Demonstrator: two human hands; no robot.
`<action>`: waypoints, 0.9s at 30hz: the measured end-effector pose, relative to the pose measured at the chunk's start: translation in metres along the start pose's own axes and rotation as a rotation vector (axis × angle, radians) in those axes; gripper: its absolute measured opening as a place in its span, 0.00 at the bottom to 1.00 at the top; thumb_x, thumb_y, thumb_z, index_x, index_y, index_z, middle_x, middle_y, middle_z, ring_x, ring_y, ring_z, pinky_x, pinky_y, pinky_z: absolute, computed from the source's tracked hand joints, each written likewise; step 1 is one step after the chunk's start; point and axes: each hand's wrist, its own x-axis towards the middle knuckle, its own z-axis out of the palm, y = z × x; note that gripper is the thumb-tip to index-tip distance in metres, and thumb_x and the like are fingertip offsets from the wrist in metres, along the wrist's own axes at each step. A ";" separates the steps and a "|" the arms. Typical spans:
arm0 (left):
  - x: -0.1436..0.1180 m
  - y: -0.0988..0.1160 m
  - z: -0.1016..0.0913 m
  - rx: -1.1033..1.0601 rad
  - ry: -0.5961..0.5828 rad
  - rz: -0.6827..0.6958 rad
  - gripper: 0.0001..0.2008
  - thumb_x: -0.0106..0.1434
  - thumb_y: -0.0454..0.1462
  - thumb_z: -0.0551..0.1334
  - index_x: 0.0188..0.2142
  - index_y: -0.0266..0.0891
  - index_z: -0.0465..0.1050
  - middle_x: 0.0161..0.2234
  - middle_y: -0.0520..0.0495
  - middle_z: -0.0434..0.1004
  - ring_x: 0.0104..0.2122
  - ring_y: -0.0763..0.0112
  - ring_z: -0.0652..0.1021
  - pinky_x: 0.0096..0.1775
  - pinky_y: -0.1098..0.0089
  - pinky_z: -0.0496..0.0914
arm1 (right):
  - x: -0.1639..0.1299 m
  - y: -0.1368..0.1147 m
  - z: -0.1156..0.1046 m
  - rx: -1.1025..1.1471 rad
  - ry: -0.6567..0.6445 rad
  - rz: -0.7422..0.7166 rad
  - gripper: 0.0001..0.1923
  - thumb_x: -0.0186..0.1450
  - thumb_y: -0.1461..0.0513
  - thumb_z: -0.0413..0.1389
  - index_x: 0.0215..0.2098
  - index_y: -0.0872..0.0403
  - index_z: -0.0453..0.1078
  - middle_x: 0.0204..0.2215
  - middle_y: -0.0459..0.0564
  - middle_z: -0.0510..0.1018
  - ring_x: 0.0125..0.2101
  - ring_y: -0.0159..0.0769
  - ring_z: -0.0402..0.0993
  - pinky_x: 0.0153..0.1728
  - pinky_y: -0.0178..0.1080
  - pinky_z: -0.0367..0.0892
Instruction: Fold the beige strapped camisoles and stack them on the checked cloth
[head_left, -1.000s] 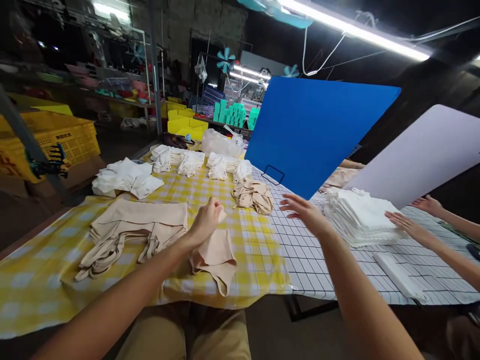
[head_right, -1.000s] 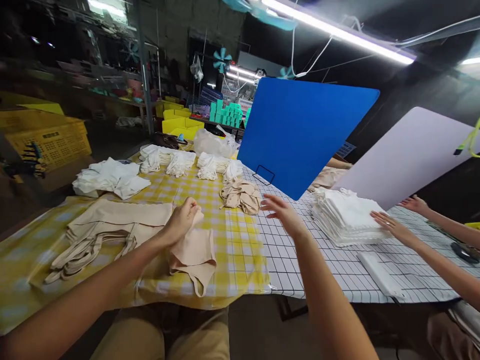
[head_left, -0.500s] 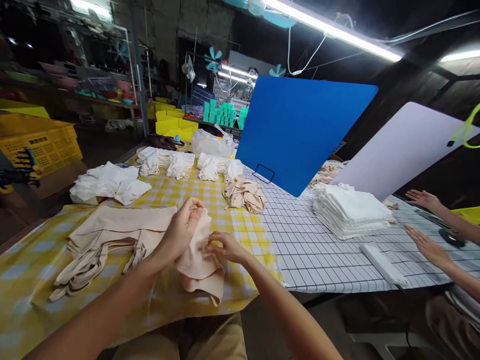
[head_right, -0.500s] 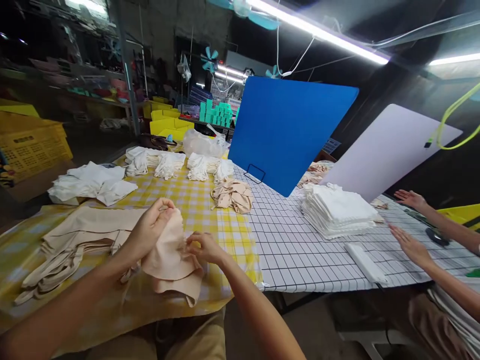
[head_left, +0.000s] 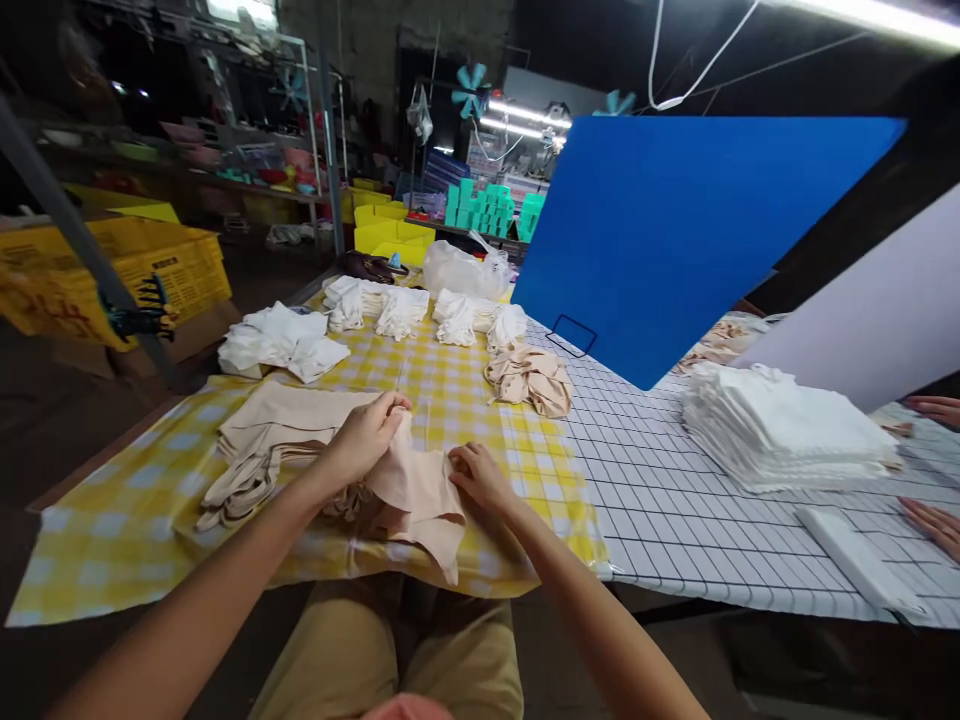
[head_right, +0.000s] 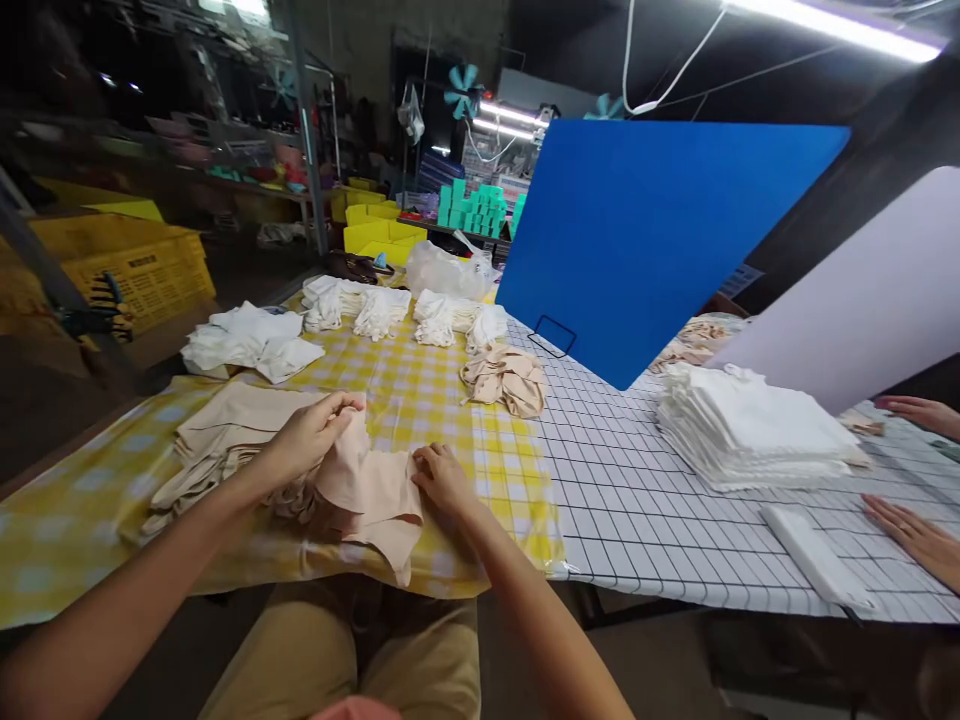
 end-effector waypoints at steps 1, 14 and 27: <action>-0.001 -0.004 -0.003 0.039 -0.005 -0.027 0.11 0.57 0.37 0.48 0.36 0.40 0.66 0.35 0.48 0.76 0.36 0.66 0.75 0.38 0.70 0.67 | 0.001 0.001 0.001 -0.001 0.006 0.011 0.07 0.55 0.69 0.56 0.31 0.53 0.68 0.31 0.49 0.70 0.37 0.39 0.64 0.40 0.42 0.60; -0.007 -0.028 -0.007 0.239 -0.019 -0.052 0.09 0.56 0.34 0.52 0.34 0.39 0.69 0.33 0.45 0.77 0.34 0.64 0.76 0.37 0.70 0.66 | 0.027 -0.015 0.015 0.095 0.019 0.071 0.05 0.55 0.68 0.56 0.23 0.54 0.66 0.26 0.46 0.68 0.27 0.31 0.63 0.31 0.36 0.60; -0.007 -0.040 -0.047 0.081 -0.230 0.106 0.10 0.55 0.42 0.54 0.23 0.39 0.65 0.30 0.48 0.71 0.30 0.69 0.71 0.33 0.73 0.63 | -0.020 -0.038 -0.121 0.894 -0.106 0.230 0.15 0.51 0.55 0.61 0.25 0.52 0.59 0.21 0.39 0.57 0.16 0.22 0.44 0.16 0.28 0.40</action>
